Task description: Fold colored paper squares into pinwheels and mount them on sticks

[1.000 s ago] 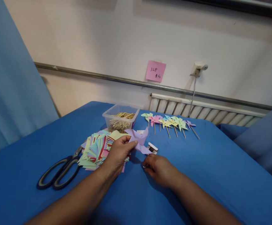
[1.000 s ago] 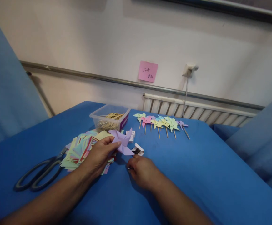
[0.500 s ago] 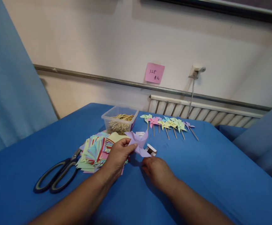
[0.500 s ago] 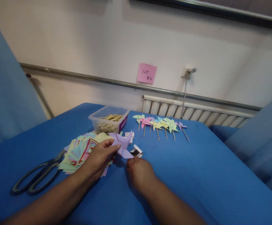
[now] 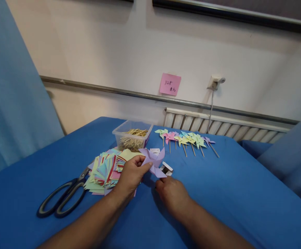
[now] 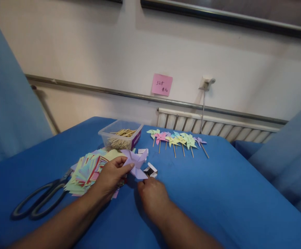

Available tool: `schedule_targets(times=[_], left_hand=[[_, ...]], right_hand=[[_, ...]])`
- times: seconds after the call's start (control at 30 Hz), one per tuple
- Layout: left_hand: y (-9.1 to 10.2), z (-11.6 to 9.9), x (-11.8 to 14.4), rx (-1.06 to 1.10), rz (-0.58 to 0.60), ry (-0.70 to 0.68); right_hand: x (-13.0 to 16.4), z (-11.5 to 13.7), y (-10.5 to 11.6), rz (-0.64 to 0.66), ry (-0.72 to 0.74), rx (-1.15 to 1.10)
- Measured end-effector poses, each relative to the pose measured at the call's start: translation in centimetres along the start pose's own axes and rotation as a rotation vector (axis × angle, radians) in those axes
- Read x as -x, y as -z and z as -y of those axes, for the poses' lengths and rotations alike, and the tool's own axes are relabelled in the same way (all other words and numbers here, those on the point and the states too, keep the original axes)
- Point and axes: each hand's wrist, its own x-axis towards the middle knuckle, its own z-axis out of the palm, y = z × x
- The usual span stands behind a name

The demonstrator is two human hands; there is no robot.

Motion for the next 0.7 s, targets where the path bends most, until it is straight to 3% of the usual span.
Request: schedule_targets(times=[0.2,0.47,0.7], left_hand=[[-0.1,-0.4,0.0,-0.010,-0.015,0.000],[0.2,-0.2,-0.3,0.013,-0.012,-0.039],[0.1,-0.1,-0.4,-0.008,-0.031,-0.051]], right_hand=[[0.0,-0.1,0.1,-0.008,0.020,-0.032],[0.4,-0.1,1.0,-0.051,-0.072,-0.241],[0.0,0.9,0.8,0.011,0.087,-0.300]])
